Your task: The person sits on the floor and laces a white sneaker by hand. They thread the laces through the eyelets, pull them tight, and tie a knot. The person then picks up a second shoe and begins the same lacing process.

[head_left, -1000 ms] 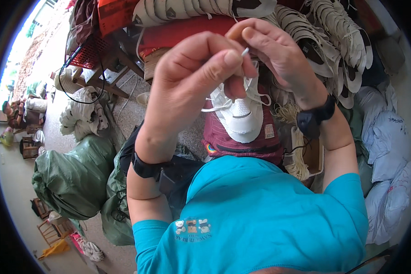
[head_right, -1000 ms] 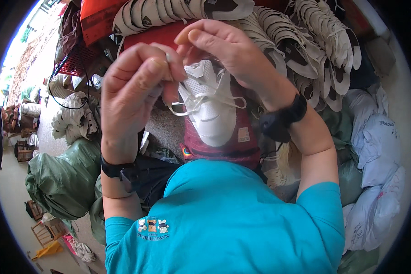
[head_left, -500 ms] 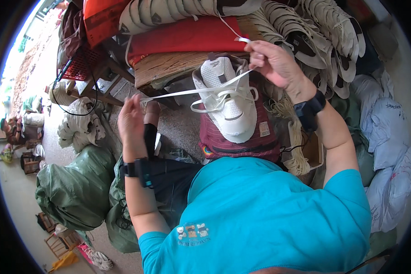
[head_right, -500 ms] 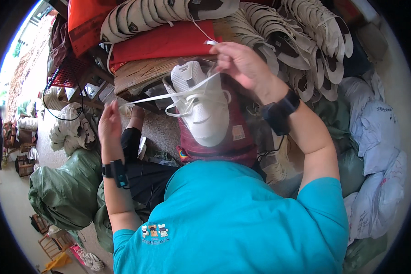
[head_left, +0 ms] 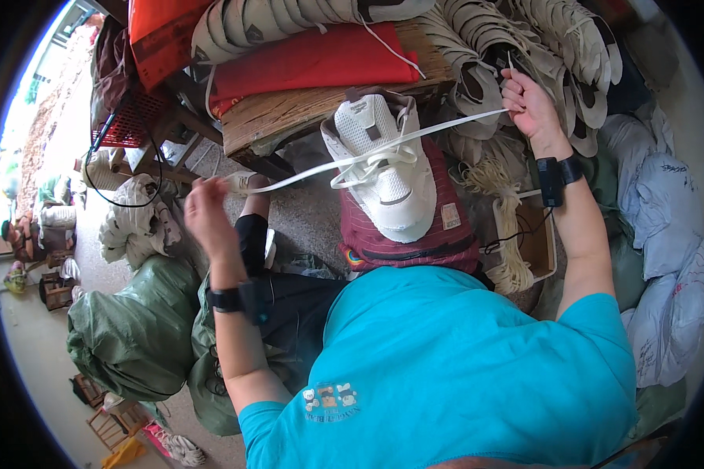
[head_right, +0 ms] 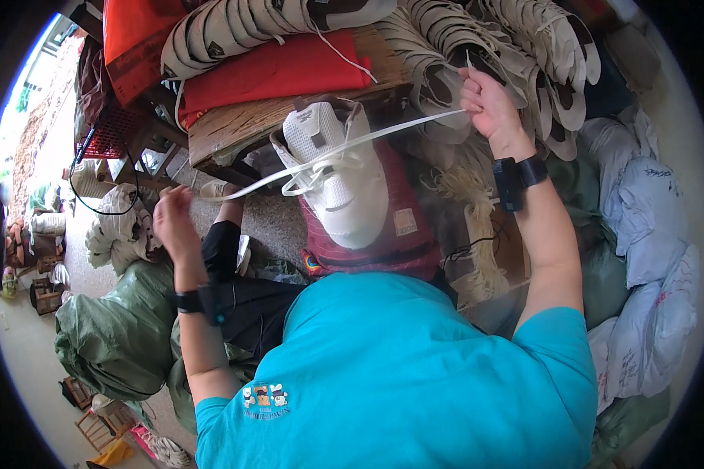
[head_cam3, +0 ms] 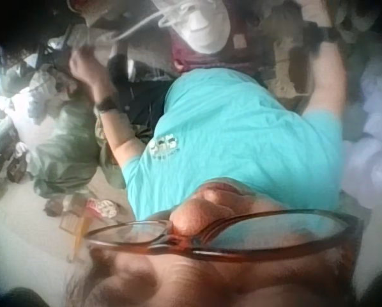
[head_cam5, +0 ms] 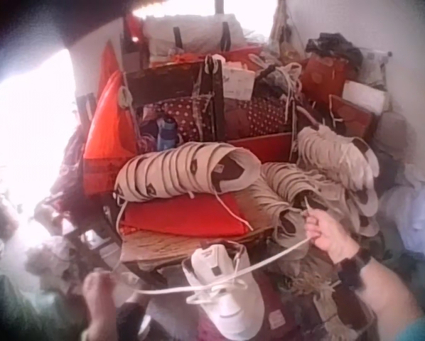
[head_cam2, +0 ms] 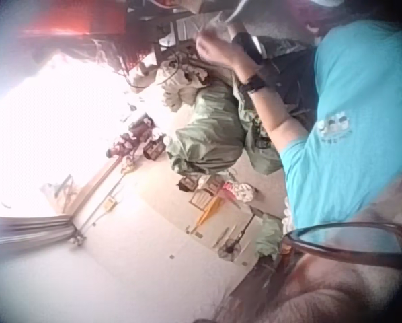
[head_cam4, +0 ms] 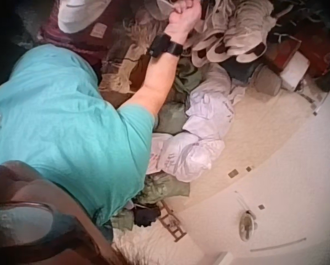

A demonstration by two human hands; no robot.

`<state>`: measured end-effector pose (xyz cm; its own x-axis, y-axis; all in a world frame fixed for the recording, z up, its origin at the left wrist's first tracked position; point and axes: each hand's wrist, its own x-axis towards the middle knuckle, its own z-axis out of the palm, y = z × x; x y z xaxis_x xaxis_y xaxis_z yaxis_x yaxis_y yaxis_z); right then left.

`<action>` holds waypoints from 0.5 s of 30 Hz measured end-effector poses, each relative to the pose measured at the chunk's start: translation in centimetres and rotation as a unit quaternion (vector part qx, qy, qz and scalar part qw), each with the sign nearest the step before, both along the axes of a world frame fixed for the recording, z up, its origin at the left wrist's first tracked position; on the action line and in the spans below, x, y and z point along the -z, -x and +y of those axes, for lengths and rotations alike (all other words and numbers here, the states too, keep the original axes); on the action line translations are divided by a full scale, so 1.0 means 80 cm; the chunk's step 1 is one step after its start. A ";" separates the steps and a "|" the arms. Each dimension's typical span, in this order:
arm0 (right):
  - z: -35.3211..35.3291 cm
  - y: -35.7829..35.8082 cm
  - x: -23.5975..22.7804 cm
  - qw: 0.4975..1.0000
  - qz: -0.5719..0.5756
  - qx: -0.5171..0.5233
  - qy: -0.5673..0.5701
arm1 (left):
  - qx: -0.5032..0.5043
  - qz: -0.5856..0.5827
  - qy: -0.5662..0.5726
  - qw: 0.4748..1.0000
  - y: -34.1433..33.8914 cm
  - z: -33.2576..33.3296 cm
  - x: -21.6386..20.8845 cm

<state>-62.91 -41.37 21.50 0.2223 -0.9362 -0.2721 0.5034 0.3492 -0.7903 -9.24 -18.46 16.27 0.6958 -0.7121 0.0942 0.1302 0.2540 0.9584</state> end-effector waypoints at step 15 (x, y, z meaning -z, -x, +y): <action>-0.027 -0.006 -0.074 0.993 0.049 0.032 0.104 | 0.274 -0.300 -0.060 0.912 0.217 -0.033 -0.045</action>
<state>-62.44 -43.53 27.39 0.1428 -0.9858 -0.0888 0.4372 0.1433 -0.8879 -26.63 -21.07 19.87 0.0821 -0.9675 0.2392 -0.3502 0.1967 0.9158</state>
